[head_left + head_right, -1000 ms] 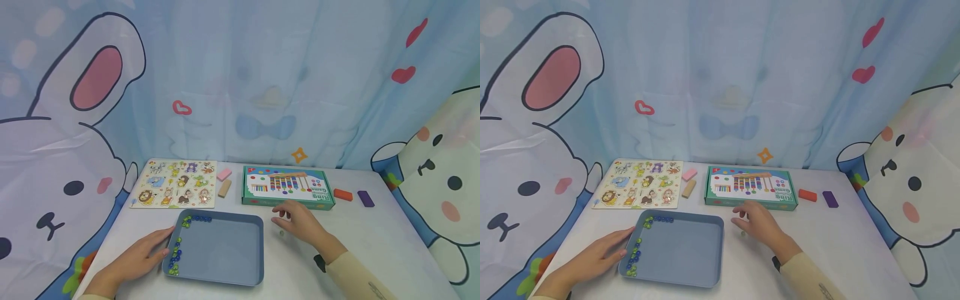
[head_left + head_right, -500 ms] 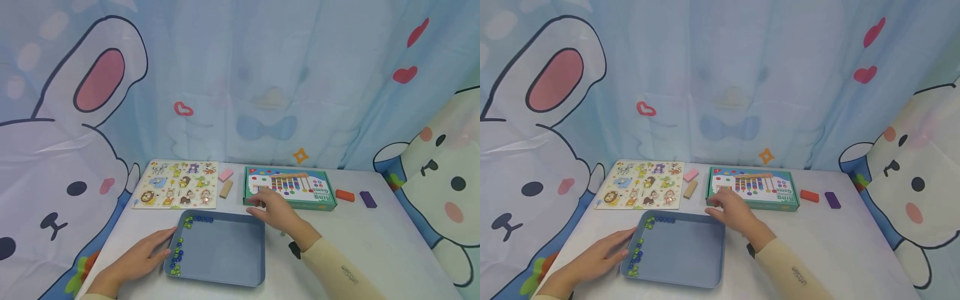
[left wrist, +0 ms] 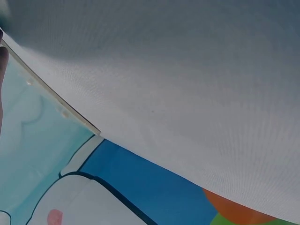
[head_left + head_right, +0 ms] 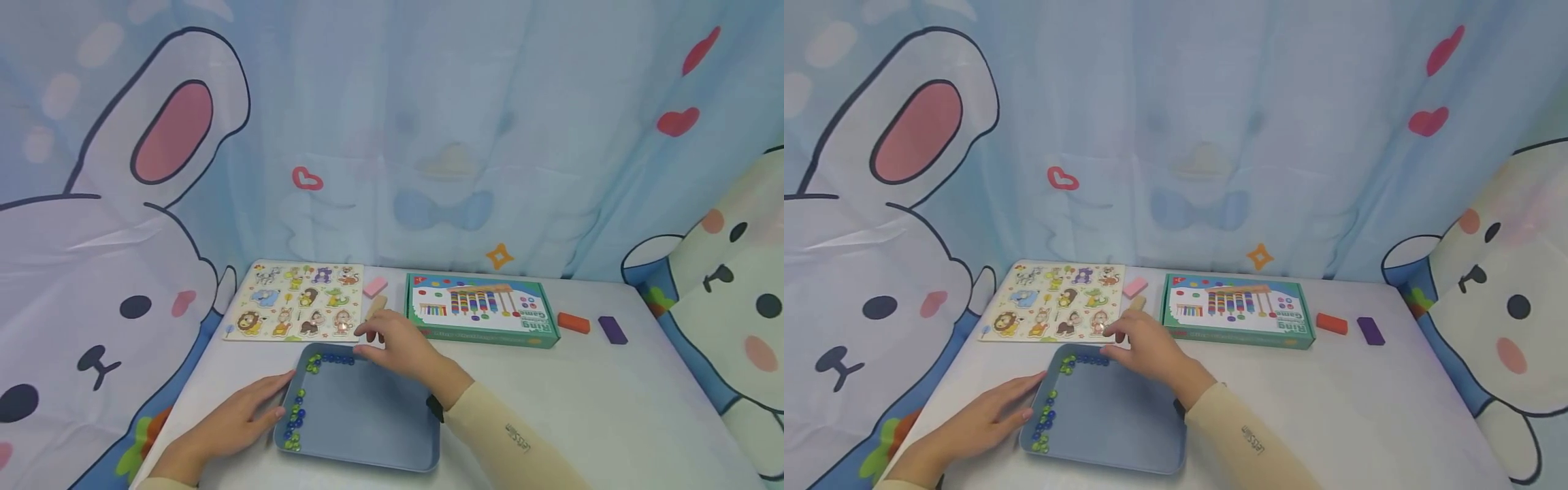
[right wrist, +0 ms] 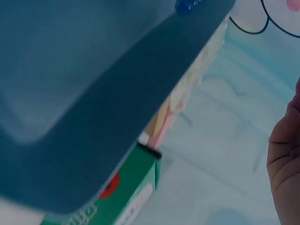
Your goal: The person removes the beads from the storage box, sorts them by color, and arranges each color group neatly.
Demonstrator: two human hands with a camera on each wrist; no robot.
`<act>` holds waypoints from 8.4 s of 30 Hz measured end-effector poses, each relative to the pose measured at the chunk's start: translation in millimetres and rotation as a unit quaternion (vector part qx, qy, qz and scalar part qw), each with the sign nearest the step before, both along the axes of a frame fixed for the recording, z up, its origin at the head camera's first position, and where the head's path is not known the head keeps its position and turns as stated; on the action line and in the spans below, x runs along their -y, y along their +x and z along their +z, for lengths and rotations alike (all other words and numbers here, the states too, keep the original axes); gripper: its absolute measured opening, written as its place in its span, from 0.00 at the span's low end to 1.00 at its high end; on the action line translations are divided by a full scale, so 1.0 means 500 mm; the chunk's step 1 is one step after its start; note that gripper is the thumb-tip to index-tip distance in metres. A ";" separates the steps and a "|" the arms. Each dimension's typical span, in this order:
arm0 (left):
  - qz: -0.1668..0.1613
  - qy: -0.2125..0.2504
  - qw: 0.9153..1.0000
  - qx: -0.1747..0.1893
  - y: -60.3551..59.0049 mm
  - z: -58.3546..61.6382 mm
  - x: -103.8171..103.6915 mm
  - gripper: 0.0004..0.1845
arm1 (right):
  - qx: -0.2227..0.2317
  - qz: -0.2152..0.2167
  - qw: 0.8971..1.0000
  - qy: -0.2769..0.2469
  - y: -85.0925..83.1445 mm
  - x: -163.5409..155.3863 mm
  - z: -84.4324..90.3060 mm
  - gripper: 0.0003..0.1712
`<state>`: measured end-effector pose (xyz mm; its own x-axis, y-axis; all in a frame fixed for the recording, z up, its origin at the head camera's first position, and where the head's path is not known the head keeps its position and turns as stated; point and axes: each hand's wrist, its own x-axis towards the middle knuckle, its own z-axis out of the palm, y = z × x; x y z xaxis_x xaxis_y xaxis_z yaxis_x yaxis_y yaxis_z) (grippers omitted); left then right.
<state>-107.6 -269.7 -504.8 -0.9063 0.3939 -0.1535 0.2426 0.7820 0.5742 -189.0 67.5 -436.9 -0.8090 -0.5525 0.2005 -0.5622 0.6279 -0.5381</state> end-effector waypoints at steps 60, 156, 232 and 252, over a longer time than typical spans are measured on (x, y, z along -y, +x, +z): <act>-0.011 0.014 1.000 -0.004 0.001 -0.019 -0.008 0.35 | -0.020 0.088 0.980 0.177 0.032 0.214 -0.110 0.06; 0.008 -0.011 1.000 0.021 0.001 0.005 0.005 0.36 | 0.096 -0.233 0.953 0.166 0.102 -0.348 -0.138 0.08; -0.003 0.000 1.000 -0.015 0.003 -0.004 0.004 0.36 | -0.071 0.180 0.955 0.225 0.077 0.218 -0.092 0.14; -0.009 -0.003 1.000 -0.008 0.006 0.002 0.001 0.36 | -0.043 0.164 0.962 0.216 0.079 0.233 -0.122 0.12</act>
<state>-104.8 -270.3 -504.1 -0.9014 0.4096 -0.1407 0.2666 0.7807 0.5651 -149.7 -48.8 -497.7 -0.5683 -0.8215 -0.0461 -0.7985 0.5642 -0.2099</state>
